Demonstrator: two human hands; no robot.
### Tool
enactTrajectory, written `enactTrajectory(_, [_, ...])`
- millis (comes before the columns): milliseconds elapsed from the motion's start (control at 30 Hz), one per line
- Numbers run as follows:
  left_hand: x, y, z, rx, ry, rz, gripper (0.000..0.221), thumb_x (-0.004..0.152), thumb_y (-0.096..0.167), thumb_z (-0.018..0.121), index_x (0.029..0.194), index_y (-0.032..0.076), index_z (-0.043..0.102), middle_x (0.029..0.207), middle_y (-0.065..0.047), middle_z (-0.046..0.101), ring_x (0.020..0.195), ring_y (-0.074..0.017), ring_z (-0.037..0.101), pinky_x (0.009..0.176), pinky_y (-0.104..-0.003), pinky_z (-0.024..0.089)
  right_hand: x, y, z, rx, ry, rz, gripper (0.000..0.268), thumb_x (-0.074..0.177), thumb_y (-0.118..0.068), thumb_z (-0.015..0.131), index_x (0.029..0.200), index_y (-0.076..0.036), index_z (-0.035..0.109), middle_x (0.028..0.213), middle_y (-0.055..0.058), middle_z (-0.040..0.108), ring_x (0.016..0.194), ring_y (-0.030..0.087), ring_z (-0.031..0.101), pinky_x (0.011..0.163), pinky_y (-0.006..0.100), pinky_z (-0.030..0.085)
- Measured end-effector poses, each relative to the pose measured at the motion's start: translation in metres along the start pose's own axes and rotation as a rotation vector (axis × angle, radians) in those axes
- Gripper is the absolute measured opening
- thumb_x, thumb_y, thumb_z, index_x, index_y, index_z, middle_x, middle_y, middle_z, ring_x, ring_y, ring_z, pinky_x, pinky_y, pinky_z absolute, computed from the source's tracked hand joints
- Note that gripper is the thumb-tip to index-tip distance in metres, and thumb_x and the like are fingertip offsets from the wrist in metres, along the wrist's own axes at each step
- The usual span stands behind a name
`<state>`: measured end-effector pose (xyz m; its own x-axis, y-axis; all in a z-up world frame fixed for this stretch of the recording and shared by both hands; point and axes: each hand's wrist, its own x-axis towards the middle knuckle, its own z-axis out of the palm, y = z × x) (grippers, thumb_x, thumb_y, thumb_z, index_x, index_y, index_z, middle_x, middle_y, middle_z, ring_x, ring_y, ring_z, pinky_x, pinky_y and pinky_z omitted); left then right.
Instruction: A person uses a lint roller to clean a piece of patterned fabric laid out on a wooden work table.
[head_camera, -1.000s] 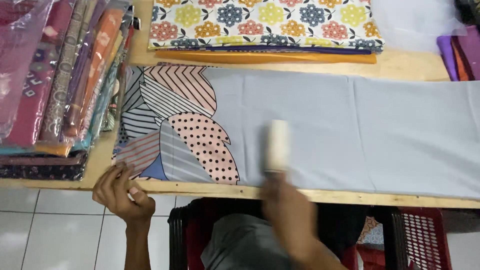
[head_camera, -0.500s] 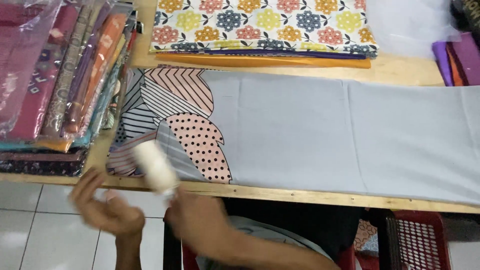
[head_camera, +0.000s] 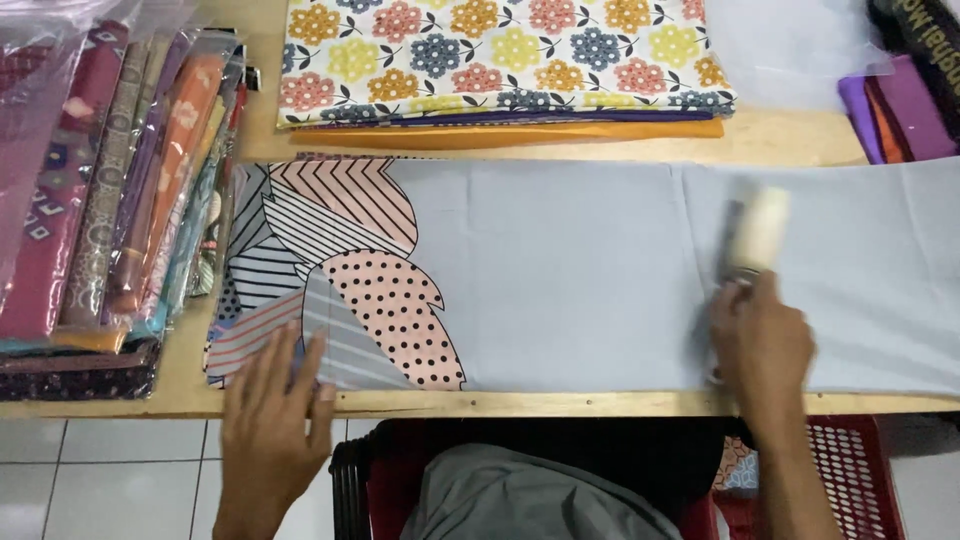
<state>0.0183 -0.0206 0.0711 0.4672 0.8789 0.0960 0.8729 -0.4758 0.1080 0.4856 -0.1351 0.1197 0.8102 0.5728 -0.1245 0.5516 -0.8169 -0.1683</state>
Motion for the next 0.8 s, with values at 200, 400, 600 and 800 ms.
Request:
enactTrajectory(200, [-0.033, -0.013, -0.002, 0.134, 0.345, -0.101, 0.053, 0.106, 0.027, 0.048, 0.15, 0.004, 0.065, 0.155, -0.019, 0.065, 0.147, -0.0289, 0.057, 0.127, -0.051, 0.028, 0.004, -0.129, 0.096, -0.153, -0.145, -0.422, 0.036, 0.098, -0.028, 0.041, 0.121, -0.008, 0.059, 0.085, 0.016, 0.075, 0.078, 0.042, 0.073, 0.062, 0.056, 0.057])
enactTrajectory(400, [-0.041, -0.015, 0.006, 0.229, 0.442, -0.166, 0.045, 0.111, 0.022, 0.052, 0.145, 0.004, 0.075, 0.153, -0.015, 0.072, 0.147, -0.0264, 0.062, 0.131, -0.046, 0.026, -0.133, -0.308, 0.134, -0.084, -0.111, -0.771, 0.049, 0.09, -0.007, 0.059, 0.137, 0.004, 0.05, 0.076, 0.001, 0.074, 0.062, 0.02, 0.073, 0.048, 0.035, 0.048])
enactTrajectory(600, [-0.041, -0.014, 0.004, 0.211, 0.446, -0.132, 0.039, 0.11, 0.018, 0.058, 0.141, -0.001, 0.073, 0.152, -0.018, 0.071, 0.146, -0.0302, 0.062, 0.128, -0.05, 0.028, -0.207, -0.359, 0.128, 0.192, -0.115, -0.933, 0.024, 0.091, -0.02, 0.072, 0.105, -0.007, 0.057, 0.086, 0.005, 0.071, 0.069, 0.021, 0.075, 0.049, 0.037, 0.058])
enactTrajectory(800, [-0.042, -0.015, 0.012, 0.233, 0.513, -0.193, 0.036, 0.111, 0.019, 0.059, 0.136, 0.003, 0.08, 0.148, -0.013, 0.076, 0.144, -0.0296, 0.065, 0.128, -0.045, 0.033, -0.137, -0.258, 0.075, 0.297, -0.556, -0.839, 0.041, 0.096, -0.012, 0.036, 0.133, 0.003, 0.044, 0.09, 0.024, 0.073, 0.077, 0.048, 0.069, 0.059, 0.06, 0.05])
